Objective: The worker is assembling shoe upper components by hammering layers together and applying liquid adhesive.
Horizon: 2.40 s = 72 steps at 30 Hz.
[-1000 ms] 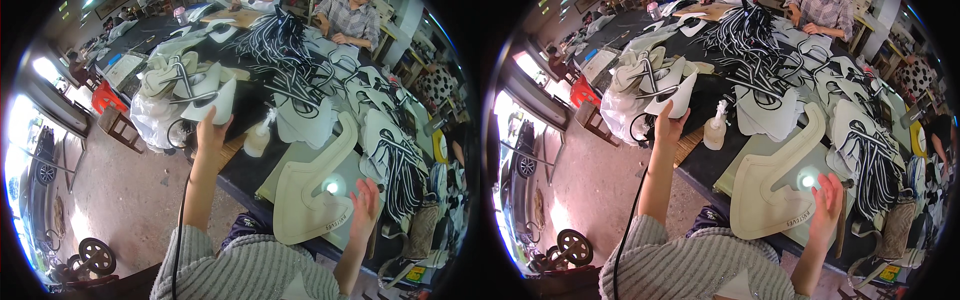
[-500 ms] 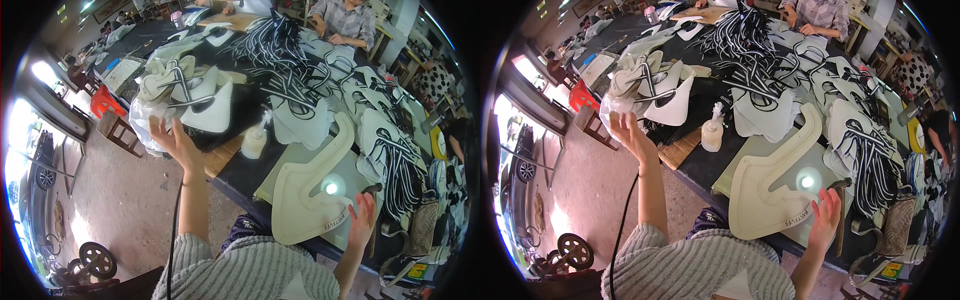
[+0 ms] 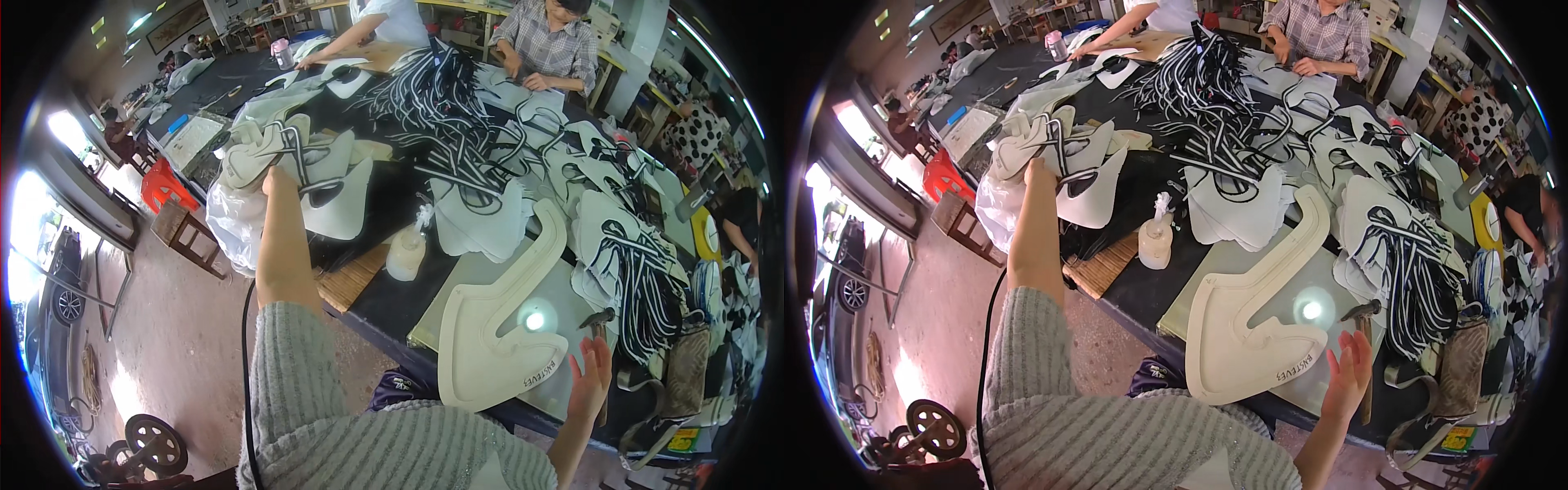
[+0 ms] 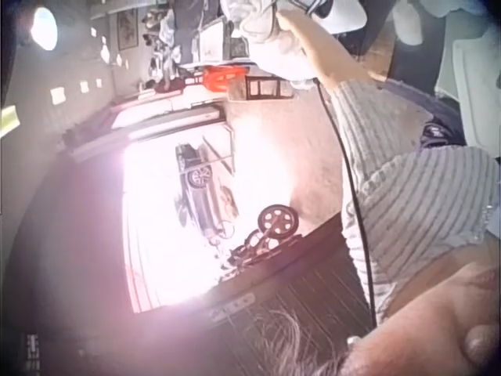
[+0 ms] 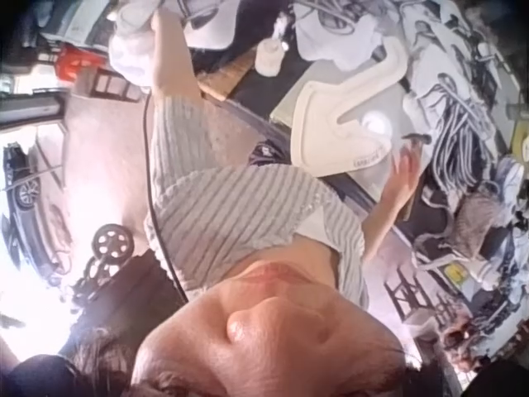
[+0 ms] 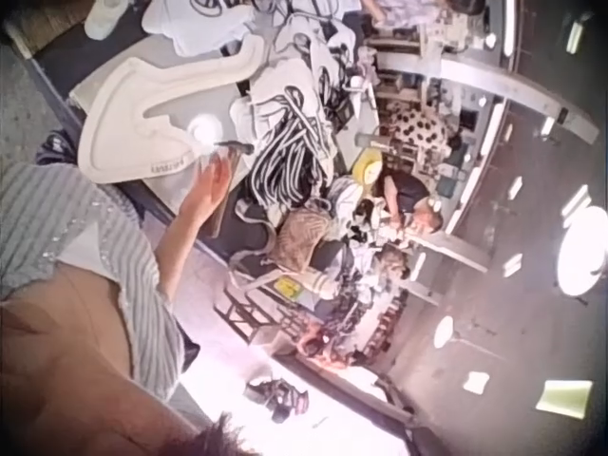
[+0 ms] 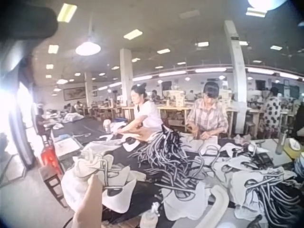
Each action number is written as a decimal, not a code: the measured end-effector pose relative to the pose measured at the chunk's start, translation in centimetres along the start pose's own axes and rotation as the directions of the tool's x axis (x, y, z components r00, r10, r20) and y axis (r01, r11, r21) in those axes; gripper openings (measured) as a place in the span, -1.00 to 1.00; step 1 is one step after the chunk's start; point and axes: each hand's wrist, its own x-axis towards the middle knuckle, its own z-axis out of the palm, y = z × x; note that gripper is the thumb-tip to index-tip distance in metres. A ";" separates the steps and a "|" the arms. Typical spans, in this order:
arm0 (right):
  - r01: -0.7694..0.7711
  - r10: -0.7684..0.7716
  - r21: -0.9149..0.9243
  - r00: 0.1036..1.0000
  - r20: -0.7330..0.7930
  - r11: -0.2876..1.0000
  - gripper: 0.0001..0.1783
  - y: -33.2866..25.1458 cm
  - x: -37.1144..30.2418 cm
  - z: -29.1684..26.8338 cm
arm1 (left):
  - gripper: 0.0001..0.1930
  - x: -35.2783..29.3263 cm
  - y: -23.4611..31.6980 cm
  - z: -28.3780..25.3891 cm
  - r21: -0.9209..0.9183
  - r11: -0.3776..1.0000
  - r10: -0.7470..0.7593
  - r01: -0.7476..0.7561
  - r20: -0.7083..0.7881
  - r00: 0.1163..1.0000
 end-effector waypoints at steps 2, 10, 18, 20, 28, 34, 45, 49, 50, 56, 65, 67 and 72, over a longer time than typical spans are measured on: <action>-0.018 0.018 0.002 1.000 0.025 1.000 -0.50 -0.1 0.1 -0.3 | -0.75 2.5 0.0 -1.8 -0.966 0.187 -0.537 0.179 0.052 0.842; -0.007 0.007 -0.036 1.000 -0.025 0.999 -0.49 0.2 1.0 1.5 | -0.82 5.4 8.7 -11.7 -0.277 0.802 -0.007 -0.529 -0.890 0.456; -0.002 0.000 -0.067 1.000 -0.017 0.998 -0.47 0.0 0.5 2.1 | -0.84 2.5 13.6 -20.4 -0.220 0.652 -0.080 -0.726 -0.972 0.223; 0.000 -0.006 -0.112 0.999 -0.050 0.994 -0.47 0.1 0.5 1.4 | -0.86 0.5 17.1 -23.8 -0.211 0.590 -0.096 -0.779 -0.977 0.192; 0.106 -0.122 0.092 0.975 0.184 0.990 -0.53 -4.4 0.9 6.1 | -0.89 -18.7 26.1 -28.6 -0.770 -0.637 0.615 -0.038 -0.538 0.577; 0.057 -0.167 0.317 0.929 0.331 0.947 -0.30 -6.2 0.7 6.5 | -0.73 -40.7 29.3 -15.6 -0.740 -0.092 0.759 0.666 0.381 0.528; 0.126 -0.176 0.345 0.978 0.116 0.930 -0.70 0.8 0.3 4.0 | -0.37 -41.6 19.3 -9.0 -0.829 0.541 0.718 0.142 0.544 0.435; 0.143 -0.176 0.628 0.984 -0.009 0.765 -0.76 -2.7 3.0 1.7 | 0.10 -39.7 15.0 -7.5 -0.549 0.316 0.921 -0.774 0.372 0.113; 0.086 -0.151 0.687 0.988 0.035 0.722 -0.75 -3.2 3.3 1.2 | 0.10 -40.1 14.0 -7.5 -0.547 0.322 0.919 -0.773 0.376 0.116; -0.069 -0.122 0.776 0.975 0.185 0.627 -0.70 -4.6 2.7 3.7 | 0.01 -45.2 14.2 -9.0 -0.380 0.467 0.876 -0.798 0.321 0.360; -0.240 0.215 0.420 0.971 0.106 0.875 -0.71 1.6 -3.3 3.0 | -0.39 -44.5 17.3 -11.3 -0.653 0.295 0.820 0.697 0.547 0.165; -0.389 0.387 0.177 0.921 0.047 0.904 -0.72 2.0 -4.1 1.6 | -0.45 -44.9 16.7 -10.5 -0.679 0.427 0.793 0.596 0.599 0.114; -0.113 0.083 -0.289 0.990 -0.113 0.951 -0.79 0.8 -2.7 -2.3 | -0.45 -47.4 15.3 -10.6 -0.698 0.646 0.718 0.308 0.693 0.064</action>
